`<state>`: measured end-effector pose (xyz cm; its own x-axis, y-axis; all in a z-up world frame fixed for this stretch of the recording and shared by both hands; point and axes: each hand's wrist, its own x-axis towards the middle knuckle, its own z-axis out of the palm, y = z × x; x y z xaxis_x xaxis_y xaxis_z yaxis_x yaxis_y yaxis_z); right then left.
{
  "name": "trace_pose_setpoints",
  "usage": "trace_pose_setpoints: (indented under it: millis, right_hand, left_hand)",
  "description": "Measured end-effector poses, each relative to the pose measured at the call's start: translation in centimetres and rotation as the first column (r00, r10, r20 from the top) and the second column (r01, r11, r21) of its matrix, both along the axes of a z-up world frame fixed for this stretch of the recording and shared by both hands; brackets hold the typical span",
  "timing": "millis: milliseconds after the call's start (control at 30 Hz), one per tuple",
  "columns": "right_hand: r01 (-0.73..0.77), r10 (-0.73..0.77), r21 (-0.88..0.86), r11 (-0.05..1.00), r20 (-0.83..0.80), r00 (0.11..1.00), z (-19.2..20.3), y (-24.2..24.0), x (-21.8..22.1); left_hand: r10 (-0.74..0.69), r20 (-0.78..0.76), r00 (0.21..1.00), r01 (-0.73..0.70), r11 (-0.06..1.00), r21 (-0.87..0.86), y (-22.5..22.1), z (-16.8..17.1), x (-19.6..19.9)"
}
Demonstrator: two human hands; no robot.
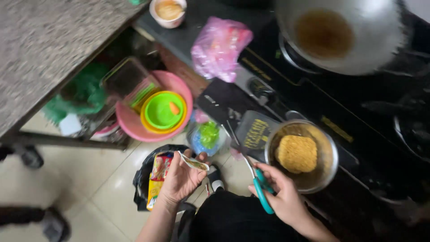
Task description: Preparing instant noodles by opening the packet, placing the noodles in a bowl, and adding seasoning
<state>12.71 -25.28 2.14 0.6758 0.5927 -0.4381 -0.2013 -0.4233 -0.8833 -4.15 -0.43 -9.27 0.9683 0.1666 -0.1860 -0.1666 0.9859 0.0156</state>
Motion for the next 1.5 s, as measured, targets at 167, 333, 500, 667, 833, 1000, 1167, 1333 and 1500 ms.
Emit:
trace_pose_setpoints:
  millis: [167,333,500,667,833,1000,1167,1333,1500]
  right_hand:
    - [0.130,-0.129,-0.025,0.991,0.008,0.992,0.6,-2.7,1.0]
    - [0.243,-0.238,-0.033,0.969,0.123,0.964,1.7,-5.4,2.2]
    - [0.357,-0.356,0.009,0.934,0.104,0.928,0.6,-7.8,2.6]
    - [0.359,-0.352,-0.009,0.933,0.163,0.922,1.1,-8.5,3.2]
    - [0.340,-0.329,-0.042,0.940,0.167,0.930,0.7,-8.7,3.5]
    - [0.323,-0.319,-0.059,0.945,0.063,0.946,1.6,-7.8,3.6]
    - [0.292,-0.291,0.005,0.956,0.074,0.954,0.7,-7.2,3.1]
    - [0.284,-0.283,-0.010,0.959,0.078,0.956,0.5,-7.0,2.7]
    - [0.243,-0.242,0.012,0.970,0.161,0.957,0.6,-7.1,2.6]
  left_hand:
    - [-0.165,0.054,0.985,0.166,0.986,-0.025,-1.3,1.1,5.7]
    - [-0.305,0.027,0.952,0.306,0.947,-0.096,-3.2,2.4,10.2]
    - [-0.369,-0.078,0.926,0.359,0.926,-0.118,-5.2,3.3,13.8]
    - [-0.384,-0.104,0.917,0.373,0.921,-0.113,-6.5,4.6,15.6]
    - [-0.389,-0.042,0.920,0.382,0.916,-0.127,-6.9,5.1,15.9]
    - [-0.369,0.024,0.929,0.369,0.918,-0.148,-7.0,5.8,15.3]
    - [-0.346,0.015,0.938,0.345,0.928,-0.138,-6.6,4.7,13.9]
    - [-0.333,-0.023,0.943,0.329,0.938,-0.108,-6.2,4.3,12.9]
    - [-0.336,-0.074,0.939,0.327,0.938,-0.111,-5.9,3.8,12.5]
